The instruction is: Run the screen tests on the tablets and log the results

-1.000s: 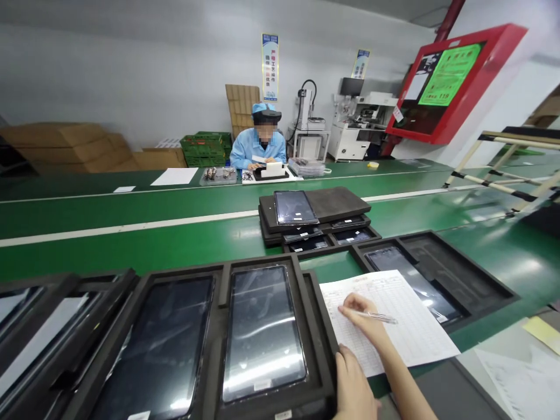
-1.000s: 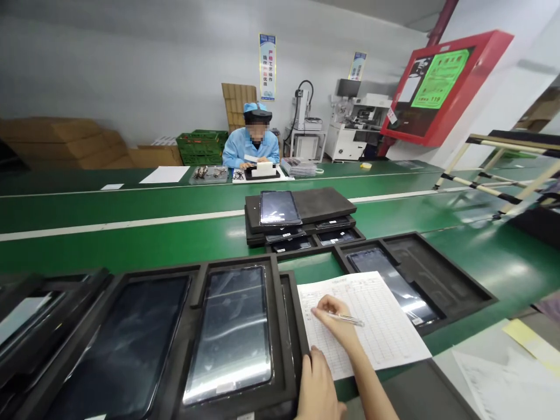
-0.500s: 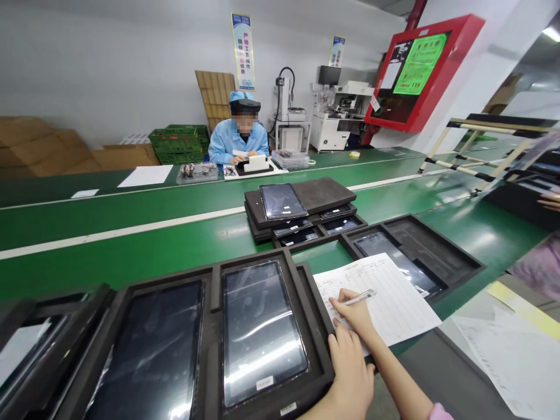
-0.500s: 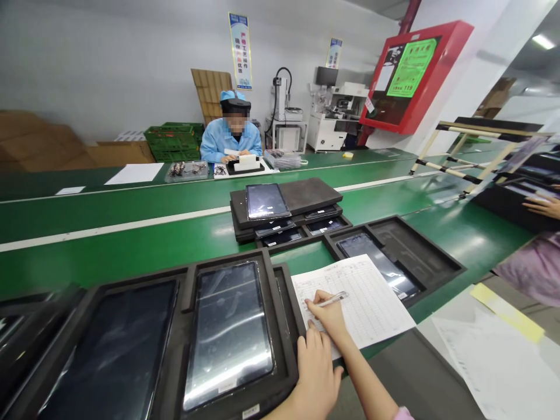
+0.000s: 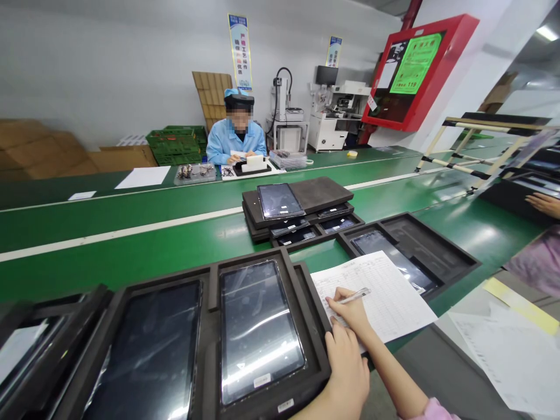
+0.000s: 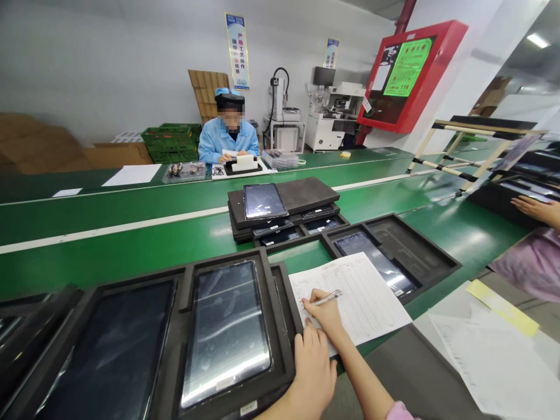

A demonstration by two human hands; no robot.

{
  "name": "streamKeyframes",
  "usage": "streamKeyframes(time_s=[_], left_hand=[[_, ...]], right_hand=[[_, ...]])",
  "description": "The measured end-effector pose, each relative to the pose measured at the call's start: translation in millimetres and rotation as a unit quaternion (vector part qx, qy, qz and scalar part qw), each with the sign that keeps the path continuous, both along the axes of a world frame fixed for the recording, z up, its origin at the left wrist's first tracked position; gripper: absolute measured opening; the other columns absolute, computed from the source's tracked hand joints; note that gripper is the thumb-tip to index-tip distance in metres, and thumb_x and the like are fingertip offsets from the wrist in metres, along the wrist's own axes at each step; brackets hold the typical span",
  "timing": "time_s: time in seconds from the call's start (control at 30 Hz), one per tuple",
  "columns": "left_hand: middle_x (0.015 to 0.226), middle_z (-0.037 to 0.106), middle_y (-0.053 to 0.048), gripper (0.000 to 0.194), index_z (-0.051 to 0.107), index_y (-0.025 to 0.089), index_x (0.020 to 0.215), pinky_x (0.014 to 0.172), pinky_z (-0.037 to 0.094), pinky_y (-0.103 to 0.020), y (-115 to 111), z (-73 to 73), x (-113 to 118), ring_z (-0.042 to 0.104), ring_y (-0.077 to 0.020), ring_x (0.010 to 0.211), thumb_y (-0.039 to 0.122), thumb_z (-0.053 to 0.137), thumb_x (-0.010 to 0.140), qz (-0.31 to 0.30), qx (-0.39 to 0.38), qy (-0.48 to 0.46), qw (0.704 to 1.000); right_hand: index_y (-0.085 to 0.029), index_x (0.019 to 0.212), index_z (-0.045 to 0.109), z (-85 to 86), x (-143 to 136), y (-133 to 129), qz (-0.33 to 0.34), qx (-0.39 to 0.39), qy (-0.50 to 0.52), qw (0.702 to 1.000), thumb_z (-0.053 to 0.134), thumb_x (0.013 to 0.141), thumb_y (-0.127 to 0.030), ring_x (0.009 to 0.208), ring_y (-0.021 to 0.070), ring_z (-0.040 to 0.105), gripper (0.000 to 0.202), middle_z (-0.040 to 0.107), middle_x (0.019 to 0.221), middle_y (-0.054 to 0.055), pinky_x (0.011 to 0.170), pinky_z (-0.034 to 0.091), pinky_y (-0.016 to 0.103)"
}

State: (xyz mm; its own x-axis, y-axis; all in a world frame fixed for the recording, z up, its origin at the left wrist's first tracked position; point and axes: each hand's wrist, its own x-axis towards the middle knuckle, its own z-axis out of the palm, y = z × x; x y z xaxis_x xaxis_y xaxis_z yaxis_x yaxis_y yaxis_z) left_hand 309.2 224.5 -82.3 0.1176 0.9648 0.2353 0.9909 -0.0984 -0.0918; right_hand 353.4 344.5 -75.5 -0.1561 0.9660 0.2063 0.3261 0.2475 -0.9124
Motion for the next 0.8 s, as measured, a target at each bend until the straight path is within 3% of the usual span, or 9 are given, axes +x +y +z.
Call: streamKeyframes(time_s=[0.2, 0.37, 0.53, 0.8], left_hand=[[0.119, 0.067, -0.019, 0.060, 0.069, 0.012, 0.128, 0.093, 0.041, -0.047, -2, 6.9, 0, 0.054, -0.0344, 0.108, 0.052, 0.072, 0.083, 0.007, -0.015, 0.006, 1.000], [0.121, 0.066, -0.017, 0.057, 0.070, 0.016, 0.126, 0.094, 0.040, -0.046, -6, 16.1, 0, 0.052, -0.0336, 0.109, 0.051, 0.074, 0.082, 0.014, 0.022, 0.017, 1.000], [0.119, 0.066, -0.019, 0.059, 0.072, 0.012, 0.122, 0.094, 0.040, -0.046, -6, 15.2, 0, 0.051, -0.0354, 0.111, 0.052, 0.077, 0.079, 0.004, 0.035, 0.008, 0.999], [0.121, 0.065, -0.016, 0.055, 0.071, 0.016, 0.125, 0.095, 0.040, -0.046, -7, 16.6, 3, 0.049, -0.0352, 0.117, 0.052, 0.071, 0.084, 0.004, 0.019, 0.036, 0.999]], right_hand=[[-0.024, 0.051, 0.039, -2.3, -1, -1, -0.007, 0.002, 0.003, 1.000, 0.061, 0.070, -0.049, 0.049, 0.0144, 0.038, 0.039, 0.040, 0.048, -0.003, 0.048, 0.032, 0.025], [-0.024, 0.051, 0.038, -2.0, 0, -2, -0.015, 0.001, 0.008, 1.000, 0.062, 0.071, -0.049, 0.049, 0.0145, 0.039, 0.040, 0.041, 0.049, -0.003, 0.049, 0.033, 0.026], [-0.024, 0.051, 0.040, -0.2, 1, -1, -0.012, -0.011, 0.008, 1.000, 0.064, 0.072, -0.052, 0.045, 0.0139, 0.036, 0.042, 0.041, 0.044, -0.003, 0.047, 0.032, 0.026], [-0.024, 0.051, 0.041, 5.9, 1, -4, -0.012, -0.013, 0.005, 1.000, 0.063, 0.071, -0.050, 0.046, 0.0139, 0.038, 0.040, 0.040, 0.045, -0.003, 0.048, 0.033, 0.027]])
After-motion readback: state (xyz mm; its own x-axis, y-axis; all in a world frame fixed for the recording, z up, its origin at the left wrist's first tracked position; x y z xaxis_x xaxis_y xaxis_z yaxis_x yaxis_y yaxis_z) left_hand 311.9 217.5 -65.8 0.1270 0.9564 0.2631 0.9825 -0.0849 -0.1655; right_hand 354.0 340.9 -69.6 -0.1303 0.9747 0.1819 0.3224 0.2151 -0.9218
